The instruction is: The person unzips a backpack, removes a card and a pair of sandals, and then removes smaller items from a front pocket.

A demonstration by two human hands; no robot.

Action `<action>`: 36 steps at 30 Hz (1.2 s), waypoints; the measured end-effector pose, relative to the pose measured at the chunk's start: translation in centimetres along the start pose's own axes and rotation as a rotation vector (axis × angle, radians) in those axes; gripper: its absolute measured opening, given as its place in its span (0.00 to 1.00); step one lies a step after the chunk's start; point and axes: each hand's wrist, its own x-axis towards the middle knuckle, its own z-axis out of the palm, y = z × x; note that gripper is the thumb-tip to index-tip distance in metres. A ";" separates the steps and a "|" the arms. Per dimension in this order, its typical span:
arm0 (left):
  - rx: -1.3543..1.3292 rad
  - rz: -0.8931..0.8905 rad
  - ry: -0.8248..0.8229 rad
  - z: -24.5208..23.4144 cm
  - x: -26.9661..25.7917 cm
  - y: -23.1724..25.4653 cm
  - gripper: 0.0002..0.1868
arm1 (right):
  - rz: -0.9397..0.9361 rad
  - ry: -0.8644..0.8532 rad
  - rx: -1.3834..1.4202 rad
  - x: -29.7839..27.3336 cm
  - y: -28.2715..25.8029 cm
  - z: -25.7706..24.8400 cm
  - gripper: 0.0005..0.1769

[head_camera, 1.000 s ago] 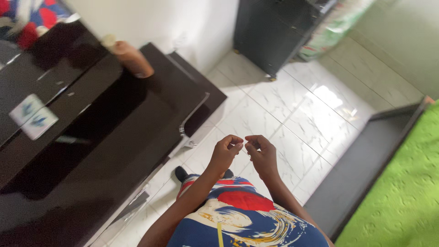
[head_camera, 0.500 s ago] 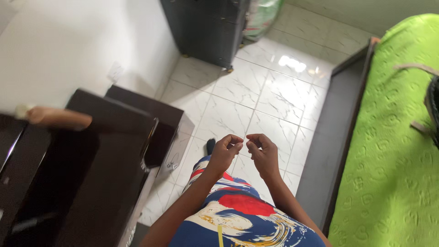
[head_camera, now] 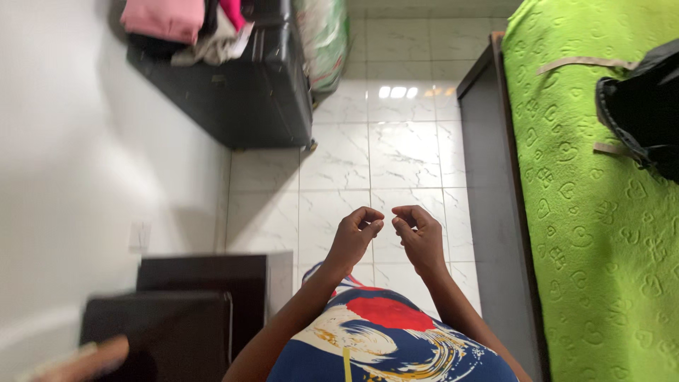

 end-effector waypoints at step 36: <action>0.119 -0.124 -0.503 13.3 29.7 9.7 0.10 | 0.174 0.449 0.192 23.0 0.6 -13.8 0.11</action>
